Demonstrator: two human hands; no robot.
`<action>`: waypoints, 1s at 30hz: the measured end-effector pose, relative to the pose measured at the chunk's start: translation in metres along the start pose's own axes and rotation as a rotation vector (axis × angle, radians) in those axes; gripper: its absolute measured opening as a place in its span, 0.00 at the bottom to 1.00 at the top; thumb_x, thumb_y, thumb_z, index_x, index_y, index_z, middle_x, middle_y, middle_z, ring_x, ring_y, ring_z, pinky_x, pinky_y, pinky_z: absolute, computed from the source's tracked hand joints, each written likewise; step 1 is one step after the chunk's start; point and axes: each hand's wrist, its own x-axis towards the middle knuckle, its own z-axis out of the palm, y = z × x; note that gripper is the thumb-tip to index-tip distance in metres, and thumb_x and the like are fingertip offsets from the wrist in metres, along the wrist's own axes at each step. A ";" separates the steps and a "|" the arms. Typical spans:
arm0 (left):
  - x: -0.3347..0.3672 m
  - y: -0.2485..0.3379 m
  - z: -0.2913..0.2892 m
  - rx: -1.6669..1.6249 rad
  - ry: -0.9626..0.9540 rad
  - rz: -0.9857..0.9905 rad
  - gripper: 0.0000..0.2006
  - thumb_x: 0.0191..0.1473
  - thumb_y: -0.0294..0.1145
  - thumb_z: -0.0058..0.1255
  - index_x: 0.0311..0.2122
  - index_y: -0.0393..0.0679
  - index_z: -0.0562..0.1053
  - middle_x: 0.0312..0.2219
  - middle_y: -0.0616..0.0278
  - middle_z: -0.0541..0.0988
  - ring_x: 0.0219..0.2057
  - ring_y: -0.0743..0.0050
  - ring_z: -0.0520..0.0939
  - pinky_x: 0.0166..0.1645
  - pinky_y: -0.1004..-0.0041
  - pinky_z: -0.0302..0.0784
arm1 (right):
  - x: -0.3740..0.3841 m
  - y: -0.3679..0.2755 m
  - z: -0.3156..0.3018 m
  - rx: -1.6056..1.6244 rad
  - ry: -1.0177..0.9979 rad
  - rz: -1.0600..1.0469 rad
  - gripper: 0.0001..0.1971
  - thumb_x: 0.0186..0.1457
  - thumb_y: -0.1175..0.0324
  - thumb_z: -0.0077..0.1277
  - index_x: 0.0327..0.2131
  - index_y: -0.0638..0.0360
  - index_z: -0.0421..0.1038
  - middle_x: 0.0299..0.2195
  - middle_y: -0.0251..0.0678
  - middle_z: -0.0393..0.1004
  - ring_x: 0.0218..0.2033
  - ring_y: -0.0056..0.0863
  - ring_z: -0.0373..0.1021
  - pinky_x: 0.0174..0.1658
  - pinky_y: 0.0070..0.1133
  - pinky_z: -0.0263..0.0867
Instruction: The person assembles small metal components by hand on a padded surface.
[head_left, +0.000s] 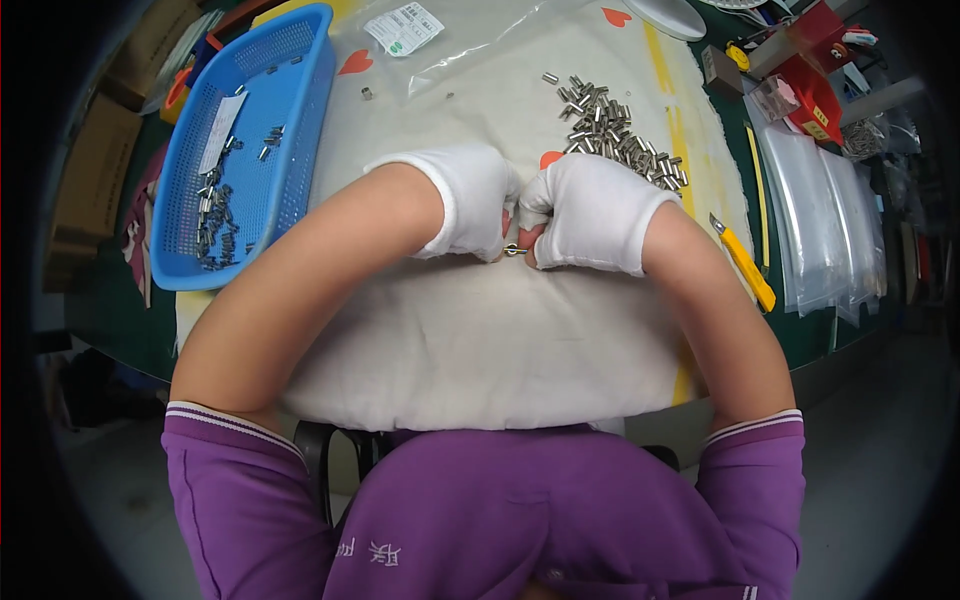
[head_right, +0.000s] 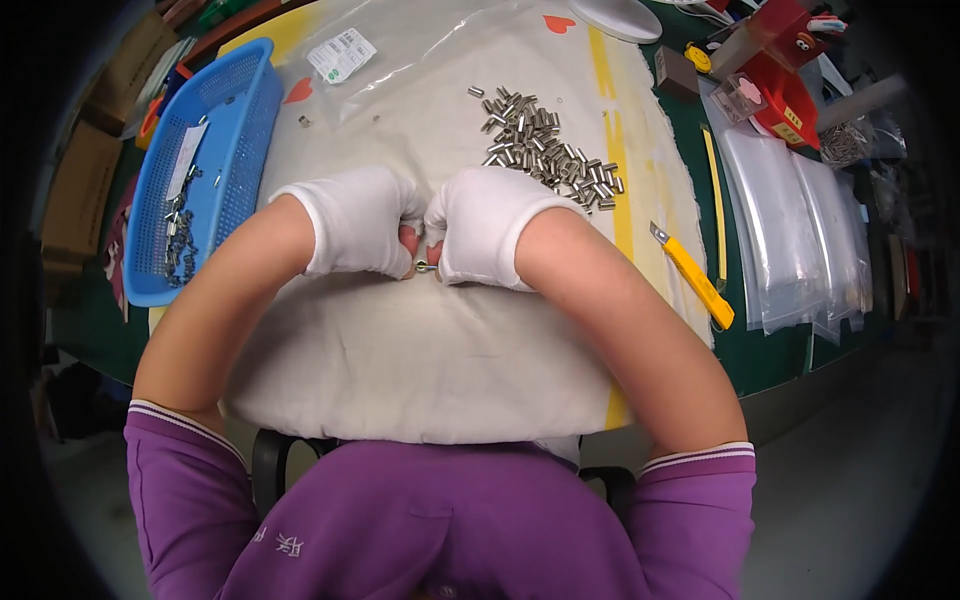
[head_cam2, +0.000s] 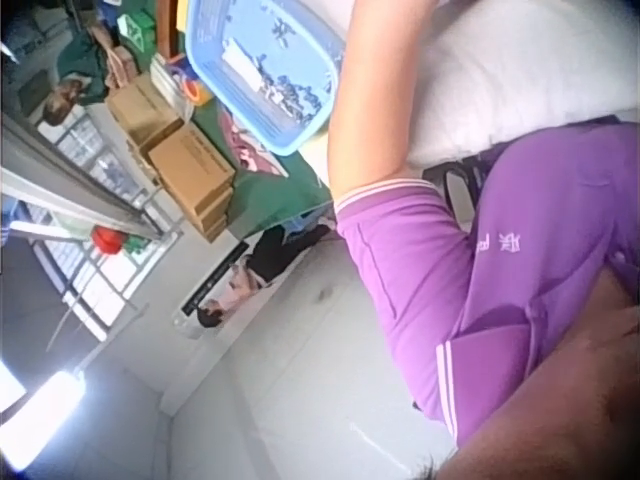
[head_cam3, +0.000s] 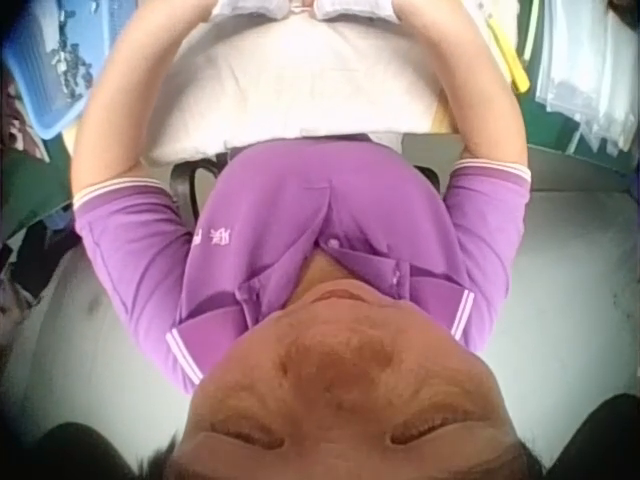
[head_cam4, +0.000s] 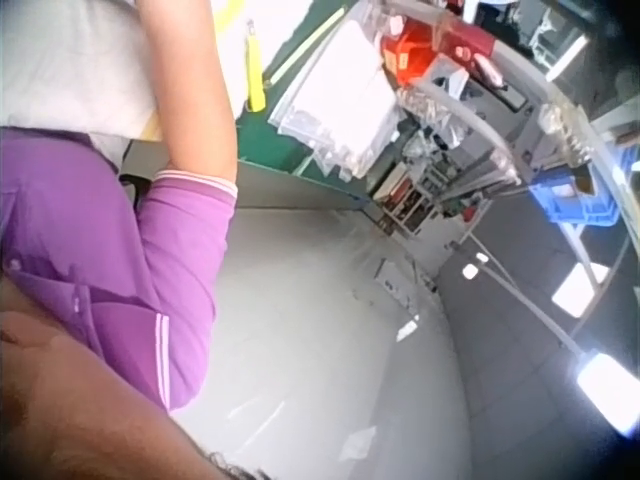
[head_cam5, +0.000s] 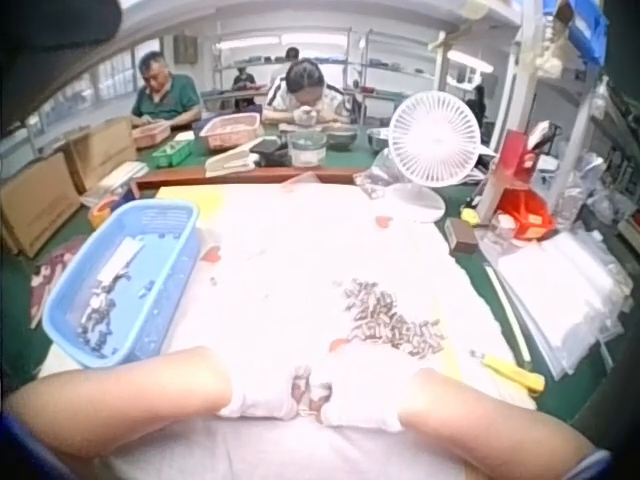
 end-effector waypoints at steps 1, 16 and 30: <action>0.000 0.000 0.001 -0.004 -0.009 -0.034 0.17 0.36 0.33 0.61 0.37 0.44 0.78 0.28 0.57 0.80 0.30 0.59 0.80 0.36 0.66 0.75 | 0.000 -0.002 -0.001 -0.038 -0.012 -0.002 0.08 0.37 0.70 0.61 0.26 0.59 0.78 0.22 0.38 0.76 0.24 0.30 0.72 0.33 0.21 0.67; -0.011 -0.040 0.055 -0.382 0.414 0.316 0.09 0.44 0.31 0.54 0.30 0.38 0.77 0.26 0.51 0.78 0.28 0.58 0.78 0.37 0.66 0.73 | -0.032 0.007 0.037 0.001 0.410 -0.088 0.08 0.48 0.67 0.53 0.31 0.58 0.76 0.28 0.44 0.74 0.32 0.43 0.71 0.38 0.31 0.67; -0.007 -0.047 0.073 -0.422 0.697 0.450 0.05 0.43 0.27 0.54 0.27 0.37 0.75 0.24 0.53 0.73 0.29 0.55 0.74 0.35 0.65 0.70 | -0.036 0.005 0.043 0.025 0.401 -0.113 0.05 0.52 0.70 0.50 0.32 0.60 0.72 0.28 0.44 0.70 0.33 0.43 0.68 0.37 0.32 0.65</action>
